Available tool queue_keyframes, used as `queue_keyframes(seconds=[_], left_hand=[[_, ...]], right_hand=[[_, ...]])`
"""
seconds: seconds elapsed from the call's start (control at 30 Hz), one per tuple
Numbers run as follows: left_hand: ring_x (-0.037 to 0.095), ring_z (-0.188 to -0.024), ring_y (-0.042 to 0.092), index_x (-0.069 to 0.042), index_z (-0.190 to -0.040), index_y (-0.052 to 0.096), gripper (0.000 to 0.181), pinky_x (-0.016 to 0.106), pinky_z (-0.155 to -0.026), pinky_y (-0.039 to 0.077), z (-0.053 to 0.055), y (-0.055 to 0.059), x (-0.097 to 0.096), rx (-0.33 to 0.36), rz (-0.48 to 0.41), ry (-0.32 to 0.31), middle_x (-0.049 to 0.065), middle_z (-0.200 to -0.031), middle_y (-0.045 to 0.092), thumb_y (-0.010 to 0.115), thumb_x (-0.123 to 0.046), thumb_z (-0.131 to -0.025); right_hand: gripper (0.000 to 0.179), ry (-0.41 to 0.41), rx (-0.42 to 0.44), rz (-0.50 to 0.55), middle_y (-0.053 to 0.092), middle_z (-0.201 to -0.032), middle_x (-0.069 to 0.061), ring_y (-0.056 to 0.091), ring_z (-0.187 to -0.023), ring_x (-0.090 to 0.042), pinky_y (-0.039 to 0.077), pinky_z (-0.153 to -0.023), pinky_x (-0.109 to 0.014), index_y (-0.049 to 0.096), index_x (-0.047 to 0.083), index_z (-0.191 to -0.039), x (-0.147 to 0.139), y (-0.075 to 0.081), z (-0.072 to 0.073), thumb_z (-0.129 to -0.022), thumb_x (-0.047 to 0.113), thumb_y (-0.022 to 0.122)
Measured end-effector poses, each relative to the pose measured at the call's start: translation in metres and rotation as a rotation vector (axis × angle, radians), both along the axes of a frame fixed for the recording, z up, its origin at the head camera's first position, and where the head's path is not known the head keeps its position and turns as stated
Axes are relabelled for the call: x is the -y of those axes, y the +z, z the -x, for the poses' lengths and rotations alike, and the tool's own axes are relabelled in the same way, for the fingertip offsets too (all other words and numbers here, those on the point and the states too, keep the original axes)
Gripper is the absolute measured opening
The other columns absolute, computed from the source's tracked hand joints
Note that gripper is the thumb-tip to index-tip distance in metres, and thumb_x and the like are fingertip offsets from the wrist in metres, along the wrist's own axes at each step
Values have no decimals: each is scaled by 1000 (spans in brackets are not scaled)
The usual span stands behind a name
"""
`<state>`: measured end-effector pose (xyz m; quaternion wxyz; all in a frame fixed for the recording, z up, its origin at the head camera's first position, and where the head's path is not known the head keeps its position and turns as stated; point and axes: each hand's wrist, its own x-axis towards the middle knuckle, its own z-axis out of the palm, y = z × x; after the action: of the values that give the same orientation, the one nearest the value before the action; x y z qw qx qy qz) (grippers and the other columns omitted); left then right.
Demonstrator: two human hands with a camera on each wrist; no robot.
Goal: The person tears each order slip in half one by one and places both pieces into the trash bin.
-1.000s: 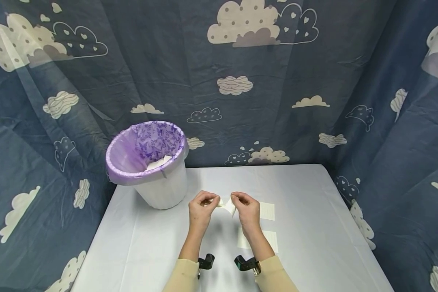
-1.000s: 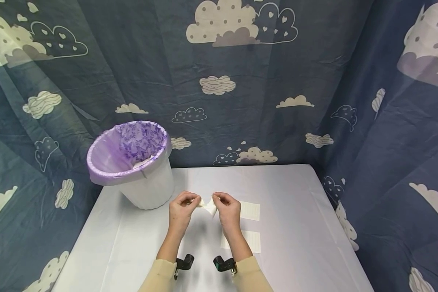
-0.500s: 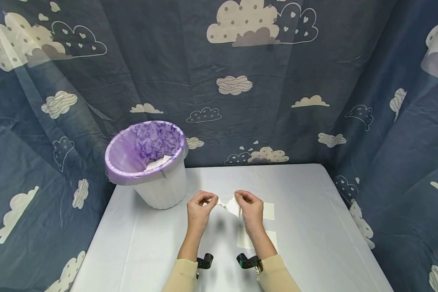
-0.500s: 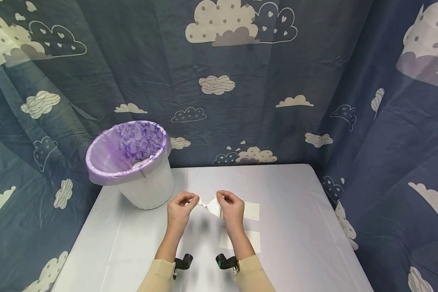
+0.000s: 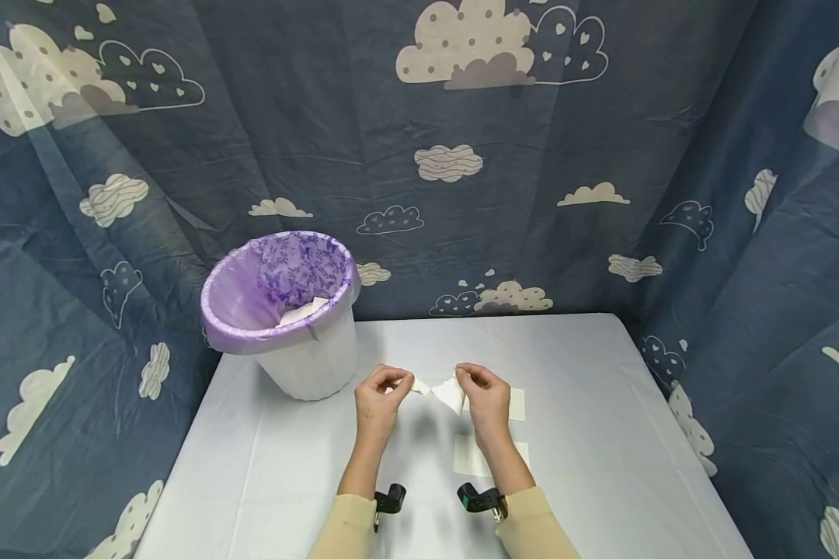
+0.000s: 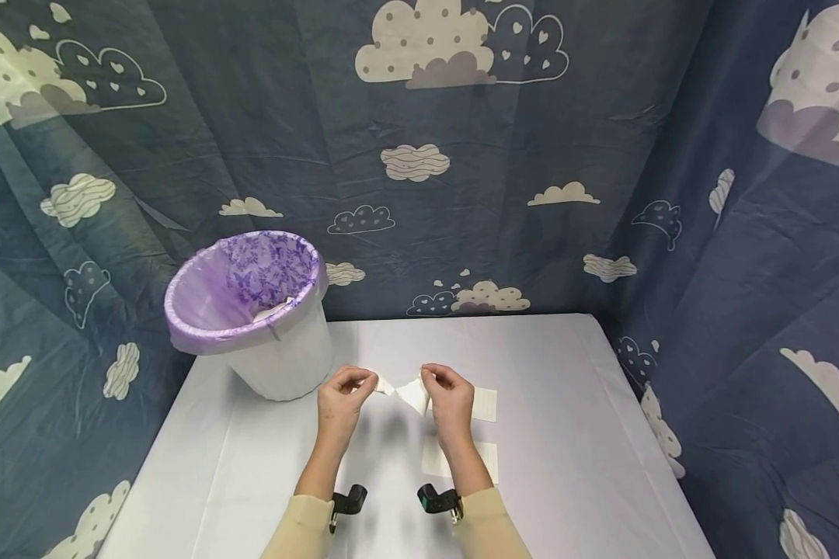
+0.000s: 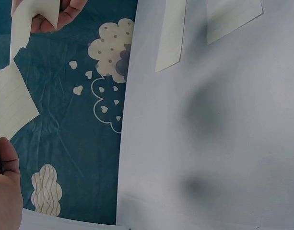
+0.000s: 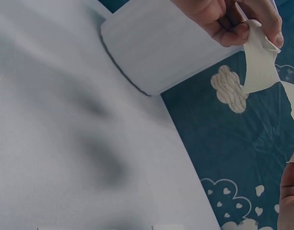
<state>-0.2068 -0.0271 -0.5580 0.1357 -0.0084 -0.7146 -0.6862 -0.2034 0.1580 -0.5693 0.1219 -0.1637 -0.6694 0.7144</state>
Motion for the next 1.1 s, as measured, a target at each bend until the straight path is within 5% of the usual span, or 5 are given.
queue_keyframes(seconds=[0.47,1.1], left_hand=[[9,-80,63,-3,-88,80,8,21,-75,55,0,-6,0,1,31,22,2,-87,73,87,-7,-86],[8,-79,61,-7,-86,81,5,14,-74,52,-1,-11,6,19,48,58,3,-86,73,86,-7,-86]], right_hand=[[20,-33,13,8,75,-91,11,67,-88,-6,55,-74,-16,80,0,-108,-6,2,-1,-95,14,80],[19,-47,24,25,76,-94,9,66,-90,-8,54,-74,-16,80,2,-107,-7,0,1,-94,16,80]])
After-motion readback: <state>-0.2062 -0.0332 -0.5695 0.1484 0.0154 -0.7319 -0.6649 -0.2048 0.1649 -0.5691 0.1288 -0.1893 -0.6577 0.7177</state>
